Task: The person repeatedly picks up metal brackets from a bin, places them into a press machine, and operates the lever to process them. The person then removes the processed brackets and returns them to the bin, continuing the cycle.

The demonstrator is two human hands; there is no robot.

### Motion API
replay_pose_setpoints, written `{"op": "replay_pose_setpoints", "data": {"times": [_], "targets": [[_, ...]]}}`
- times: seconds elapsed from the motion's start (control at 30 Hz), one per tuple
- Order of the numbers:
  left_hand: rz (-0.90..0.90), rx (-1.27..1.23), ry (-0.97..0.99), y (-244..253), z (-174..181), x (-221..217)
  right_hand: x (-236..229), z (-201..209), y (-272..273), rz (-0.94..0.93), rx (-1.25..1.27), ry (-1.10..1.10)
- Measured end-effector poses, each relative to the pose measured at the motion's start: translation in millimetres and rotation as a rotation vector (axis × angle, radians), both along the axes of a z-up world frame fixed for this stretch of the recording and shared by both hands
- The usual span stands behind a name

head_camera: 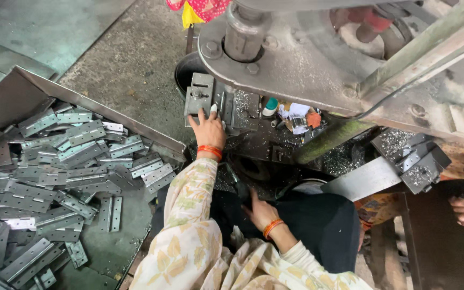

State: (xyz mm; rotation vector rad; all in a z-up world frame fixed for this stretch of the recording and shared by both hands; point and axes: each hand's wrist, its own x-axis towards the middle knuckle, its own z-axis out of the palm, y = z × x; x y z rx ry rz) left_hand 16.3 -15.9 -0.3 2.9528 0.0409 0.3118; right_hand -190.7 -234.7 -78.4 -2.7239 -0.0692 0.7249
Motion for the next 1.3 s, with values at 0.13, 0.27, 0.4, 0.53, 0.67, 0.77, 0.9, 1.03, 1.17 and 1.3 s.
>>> {"op": "replay_pose_setpoints", "data": {"times": [0.13,0.27,0.4,0.53,0.67,0.77,0.9,1.03,1.17,1.3], "targets": [[0.018,-0.035,-0.08,-5,-1,15,6,-8,2,0.022,-0.042,0.01],[0.016,-0.014,-0.134,-4,-2,17,3,-45,19,-0.084,0.013,0.111],[-0.007,0.015,-0.2,1,-7,17,-6,-41,11,-0.048,0.0,0.113],[-0.001,0.007,-0.132,-1,-13,28,1,-14,-6,0.011,-0.012,0.006],[0.018,-0.047,-0.226,-1,-11,45,4,-23,2,0.015,-0.009,0.013],[0.008,-0.068,-0.224,-1,-11,40,-1,-46,17,-0.09,0.035,0.113],[-0.029,0.022,-0.167,3,-12,18,-12,-38,15,-0.085,0.018,0.131],[-0.042,0.024,-0.057,0,-15,12,-8,-2,3,-0.047,0.051,0.039],[-0.021,-0.032,-0.085,-1,-13,35,1,-4,2,-0.004,-0.015,0.021],[-0.011,0.023,-0.114,-6,-13,40,-4,-52,8,-0.034,-0.008,0.135]]}}
